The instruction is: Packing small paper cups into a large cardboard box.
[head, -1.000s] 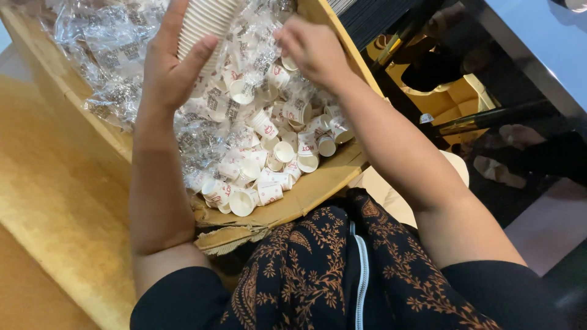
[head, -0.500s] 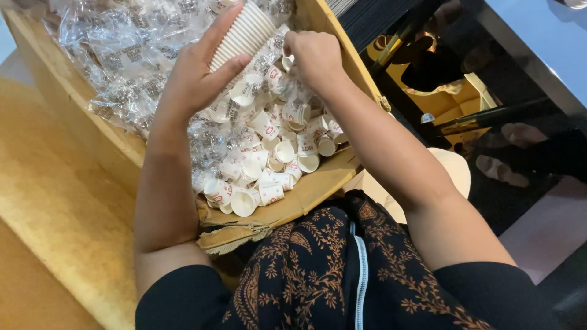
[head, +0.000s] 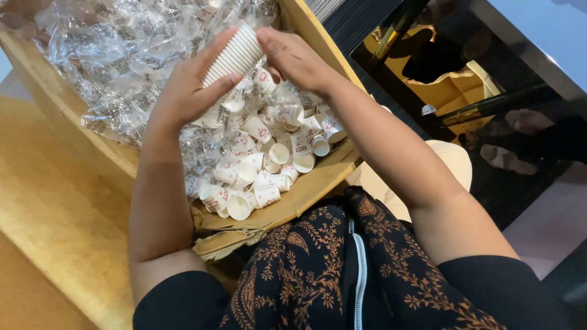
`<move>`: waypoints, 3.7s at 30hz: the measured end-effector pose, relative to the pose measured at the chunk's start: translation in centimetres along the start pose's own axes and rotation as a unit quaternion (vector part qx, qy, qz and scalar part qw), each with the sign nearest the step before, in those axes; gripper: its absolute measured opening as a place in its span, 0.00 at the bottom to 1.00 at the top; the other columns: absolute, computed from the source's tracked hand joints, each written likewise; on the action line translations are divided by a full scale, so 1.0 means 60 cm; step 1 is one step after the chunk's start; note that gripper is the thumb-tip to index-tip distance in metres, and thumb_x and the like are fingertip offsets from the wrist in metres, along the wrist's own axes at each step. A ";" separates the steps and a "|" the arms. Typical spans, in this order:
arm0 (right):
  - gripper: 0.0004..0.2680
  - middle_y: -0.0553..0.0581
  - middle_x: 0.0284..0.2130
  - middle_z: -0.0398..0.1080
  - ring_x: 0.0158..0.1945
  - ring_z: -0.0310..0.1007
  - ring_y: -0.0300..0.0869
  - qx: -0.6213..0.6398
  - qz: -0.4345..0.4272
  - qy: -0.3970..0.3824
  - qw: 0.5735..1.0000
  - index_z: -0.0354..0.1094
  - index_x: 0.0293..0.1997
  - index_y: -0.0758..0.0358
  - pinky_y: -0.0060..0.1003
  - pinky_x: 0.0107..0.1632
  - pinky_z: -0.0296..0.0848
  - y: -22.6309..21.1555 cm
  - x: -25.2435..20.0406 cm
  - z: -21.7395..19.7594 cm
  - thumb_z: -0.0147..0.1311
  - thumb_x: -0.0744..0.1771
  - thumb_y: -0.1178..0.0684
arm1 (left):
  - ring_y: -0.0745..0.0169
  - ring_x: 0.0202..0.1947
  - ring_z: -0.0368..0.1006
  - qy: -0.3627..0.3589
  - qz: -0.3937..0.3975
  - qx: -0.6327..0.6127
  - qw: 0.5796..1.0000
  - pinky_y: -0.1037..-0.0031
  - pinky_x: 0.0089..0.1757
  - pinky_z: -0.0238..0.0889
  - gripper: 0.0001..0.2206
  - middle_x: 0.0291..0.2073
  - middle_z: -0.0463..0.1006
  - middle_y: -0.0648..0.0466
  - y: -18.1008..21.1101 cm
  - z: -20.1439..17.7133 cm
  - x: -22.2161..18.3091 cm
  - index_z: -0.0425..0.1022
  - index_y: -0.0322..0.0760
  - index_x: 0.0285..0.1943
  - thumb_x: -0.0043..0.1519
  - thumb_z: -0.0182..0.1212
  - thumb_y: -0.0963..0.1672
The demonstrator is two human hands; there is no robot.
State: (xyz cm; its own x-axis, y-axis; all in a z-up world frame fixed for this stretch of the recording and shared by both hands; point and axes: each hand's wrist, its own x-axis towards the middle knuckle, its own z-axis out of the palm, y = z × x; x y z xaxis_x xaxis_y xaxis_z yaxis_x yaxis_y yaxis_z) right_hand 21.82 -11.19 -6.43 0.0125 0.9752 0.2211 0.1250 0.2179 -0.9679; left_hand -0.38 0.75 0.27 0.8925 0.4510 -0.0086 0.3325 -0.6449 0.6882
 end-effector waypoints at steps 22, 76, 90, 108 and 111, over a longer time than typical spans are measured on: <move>0.09 0.61 0.27 0.75 0.29 0.79 0.53 -0.658 0.035 -0.006 0.753 0.66 0.42 0.70 0.45 0.28 0.74 0.123 0.016 0.026 0.56 0.62 0.60 | 0.48 0.55 0.83 0.121 0.147 -0.008 0.982 0.62 0.54 0.75 0.26 0.62 0.80 0.42 -0.012 0.004 -0.001 0.56 0.49 0.80 0.76 0.62 0.50; 0.15 0.57 0.46 0.76 0.49 0.80 0.47 -0.341 -0.118 0.329 0.873 0.70 0.52 0.63 0.39 0.54 0.78 -0.104 -0.292 -0.263 0.71 0.66 0.49 | 0.55 0.57 0.71 -0.325 -0.118 -0.516 0.783 0.65 0.53 0.66 0.46 0.60 0.75 0.43 0.259 0.243 0.148 0.61 0.31 0.72 0.63 0.19 0.66; 0.24 0.58 0.53 0.69 0.62 0.57 0.56 -0.468 0.237 0.532 0.664 0.64 0.63 0.61 0.56 0.62 0.51 0.099 -0.522 -0.603 0.64 0.70 0.34 | 0.58 0.56 0.73 -0.298 -0.097 -0.306 0.899 0.67 0.55 0.66 0.22 0.57 0.77 0.49 0.188 0.158 -0.019 0.67 0.34 0.69 0.65 0.58 0.44; 0.21 0.61 0.55 0.63 0.59 0.56 0.57 -0.561 0.234 0.552 0.571 0.65 0.61 0.64 0.55 0.59 0.53 0.137 -0.512 -0.621 0.61 0.69 0.38 | 0.71 0.32 0.75 0.018 -0.122 -0.027 0.992 0.78 0.35 0.69 0.14 0.33 0.81 0.55 -0.015 0.016 -0.059 0.79 0.40 0.60 0.66 0.61 0.44; 0.21 0.64 0.56 0.62 0.59 0.56 0.58 -0.588 0.230 0.544 0.553 0.64 0.62 0.66 0.56 0.58 0.53 0.153 -0.517 -0.629 0.60 0.68 0.41 | 0.72 0.26 0.72 0.012 -0.123 0.041 0.991 0.78 0.30 0.64 0.15 0.28 0.81 0.57 0.027 0.018 -0.051 0.79 0.40 0.60 0.64 0.63 0.44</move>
State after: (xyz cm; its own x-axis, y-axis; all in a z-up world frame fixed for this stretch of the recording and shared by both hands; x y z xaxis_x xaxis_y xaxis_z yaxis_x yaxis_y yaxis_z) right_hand 60.01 -40.91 -17.68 0.8202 0.1768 0.5440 0.4110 -0.8436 -0.3456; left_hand -2.23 -2.33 0.62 0.7741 0.6149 -0.1503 0.5638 -0.5617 0.6055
